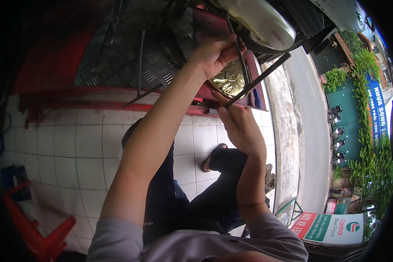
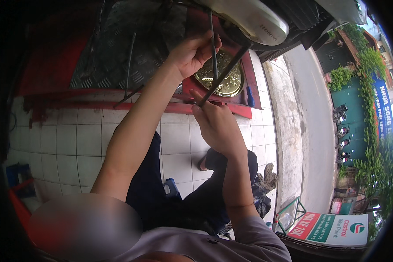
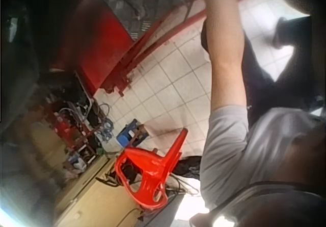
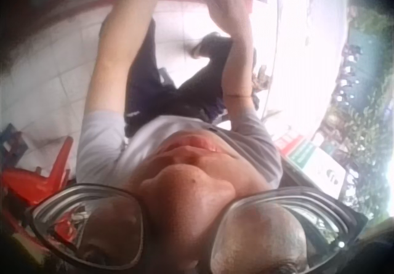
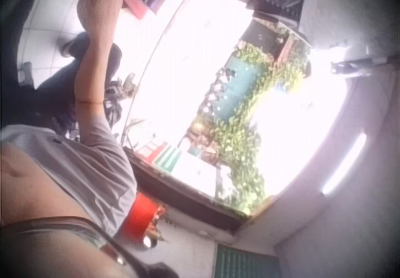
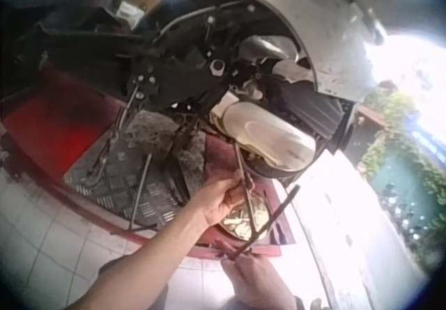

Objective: The person uses a T-handle wrench to loosen and remove a bolt from the motorcycle engine. They then use a long metal rod to manipulate a component inside the engine casing, followed by re-inserting and tightening the bolt with the wrench.

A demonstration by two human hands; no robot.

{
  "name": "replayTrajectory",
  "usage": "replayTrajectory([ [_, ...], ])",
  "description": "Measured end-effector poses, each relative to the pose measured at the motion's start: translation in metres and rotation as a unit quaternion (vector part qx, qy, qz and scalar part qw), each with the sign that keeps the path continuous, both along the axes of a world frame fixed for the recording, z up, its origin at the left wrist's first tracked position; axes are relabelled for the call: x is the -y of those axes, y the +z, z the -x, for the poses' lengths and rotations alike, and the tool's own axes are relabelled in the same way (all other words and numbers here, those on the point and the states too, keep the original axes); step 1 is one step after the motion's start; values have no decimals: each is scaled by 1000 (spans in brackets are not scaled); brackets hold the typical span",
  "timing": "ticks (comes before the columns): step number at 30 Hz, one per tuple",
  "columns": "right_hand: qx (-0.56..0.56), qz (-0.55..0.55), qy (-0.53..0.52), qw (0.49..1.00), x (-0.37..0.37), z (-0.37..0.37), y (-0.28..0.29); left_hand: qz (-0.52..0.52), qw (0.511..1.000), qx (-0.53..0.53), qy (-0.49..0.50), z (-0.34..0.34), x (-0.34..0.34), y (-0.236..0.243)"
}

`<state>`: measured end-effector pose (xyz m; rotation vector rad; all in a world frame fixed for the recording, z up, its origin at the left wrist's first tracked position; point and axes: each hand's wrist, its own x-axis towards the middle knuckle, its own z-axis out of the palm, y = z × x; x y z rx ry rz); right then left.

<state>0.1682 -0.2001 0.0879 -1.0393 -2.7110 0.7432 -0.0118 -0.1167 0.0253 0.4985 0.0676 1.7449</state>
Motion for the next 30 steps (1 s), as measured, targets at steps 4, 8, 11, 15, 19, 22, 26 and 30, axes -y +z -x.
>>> replayTrajectory([
  [4, -54, -57, 56, 995, 9, 6, -6, 23, 1000, 14, 3, -10, -3, 6],
  [8, -127, -79, 50, 988, 10, 3, 8, 43, 999, -2, -5, -12, -12, 5],
  [11, -176, -131, 15, 975, 4, -9, 14, 63, 997, -34, -13, -15, -13, 6],
  [15, -189, -138, -79, 969, 0, -21, 32, 68, 997, -28, 30, -15, -13, 6],
  [19, -91, -130, -126, 979, -9, -41, 29, 43, 999, 0, 28, -4, -16, 4],
  [22, -2, -94, -73, 993, -2, -31, 15, 9, 999, 34, 17, 6, -22, -2],
  [26, -2, -118, 42, 992, 20, -6, -8, 18, 999, 25, 25, 1, -22, 3],
  [30, -55, -130, 47, 989, 23, 1, 8, 61, 997, -5, 35, -7, -20, 9],
])
